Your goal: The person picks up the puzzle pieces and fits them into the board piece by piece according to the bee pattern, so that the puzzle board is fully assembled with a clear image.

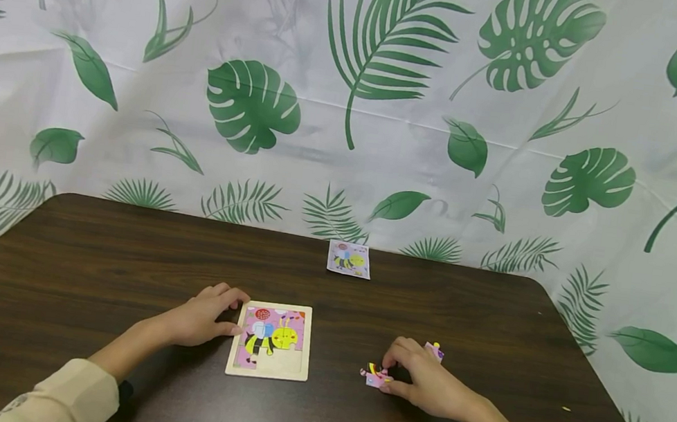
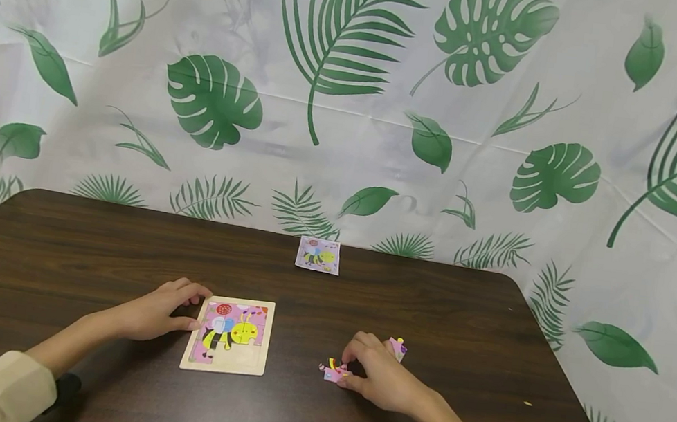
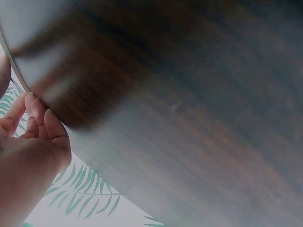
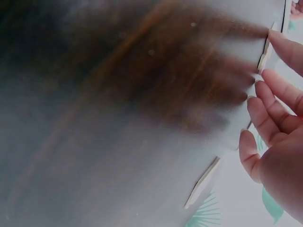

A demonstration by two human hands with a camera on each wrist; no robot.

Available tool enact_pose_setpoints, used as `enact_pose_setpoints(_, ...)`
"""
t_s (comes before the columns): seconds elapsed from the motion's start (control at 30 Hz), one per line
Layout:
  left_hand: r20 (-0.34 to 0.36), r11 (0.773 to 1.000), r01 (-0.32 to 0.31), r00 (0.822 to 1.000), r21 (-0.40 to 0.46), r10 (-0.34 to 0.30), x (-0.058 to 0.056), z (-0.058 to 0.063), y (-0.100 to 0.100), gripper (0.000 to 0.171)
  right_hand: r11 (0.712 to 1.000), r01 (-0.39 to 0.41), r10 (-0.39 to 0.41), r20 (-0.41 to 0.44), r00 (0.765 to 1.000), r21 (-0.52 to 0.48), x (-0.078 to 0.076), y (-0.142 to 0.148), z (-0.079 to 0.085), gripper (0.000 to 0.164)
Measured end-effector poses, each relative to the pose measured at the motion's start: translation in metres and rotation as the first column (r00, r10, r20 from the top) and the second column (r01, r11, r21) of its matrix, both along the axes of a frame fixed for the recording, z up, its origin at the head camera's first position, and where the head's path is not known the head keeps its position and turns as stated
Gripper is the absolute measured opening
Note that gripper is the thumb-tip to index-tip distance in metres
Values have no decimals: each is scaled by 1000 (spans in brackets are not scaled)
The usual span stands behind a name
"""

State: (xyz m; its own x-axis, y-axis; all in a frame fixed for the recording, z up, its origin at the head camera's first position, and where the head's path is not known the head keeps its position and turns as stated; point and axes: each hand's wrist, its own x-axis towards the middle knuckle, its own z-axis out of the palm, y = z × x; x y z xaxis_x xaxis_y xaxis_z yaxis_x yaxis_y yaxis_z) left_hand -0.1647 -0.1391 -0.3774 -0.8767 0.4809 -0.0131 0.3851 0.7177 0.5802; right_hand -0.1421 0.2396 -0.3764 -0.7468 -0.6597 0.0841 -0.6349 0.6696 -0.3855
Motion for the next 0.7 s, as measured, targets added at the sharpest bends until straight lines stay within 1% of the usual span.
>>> enact_pose_setpoints(0.17, -1, 1000, -1, 1000, 3, 1, 1, 0, 0, 41, 1000, -16, 16, -23, 1000, -4, -2, 0, 0, 20)
enact_pose_setpoints(0.5, -2, 1000, -7, 1000, -3, 7, 2, 2, 1, 41, 999, -32, 32, -29, 999, 4, -4, -2, 2, 20)
enact_pose_setpoints(0.7, 5, 1000, 2, 1000, 0, -2, 3, 3, 1, 42, 999, -52, 52, -52, 997, 5, -6, -5, 4, 20)
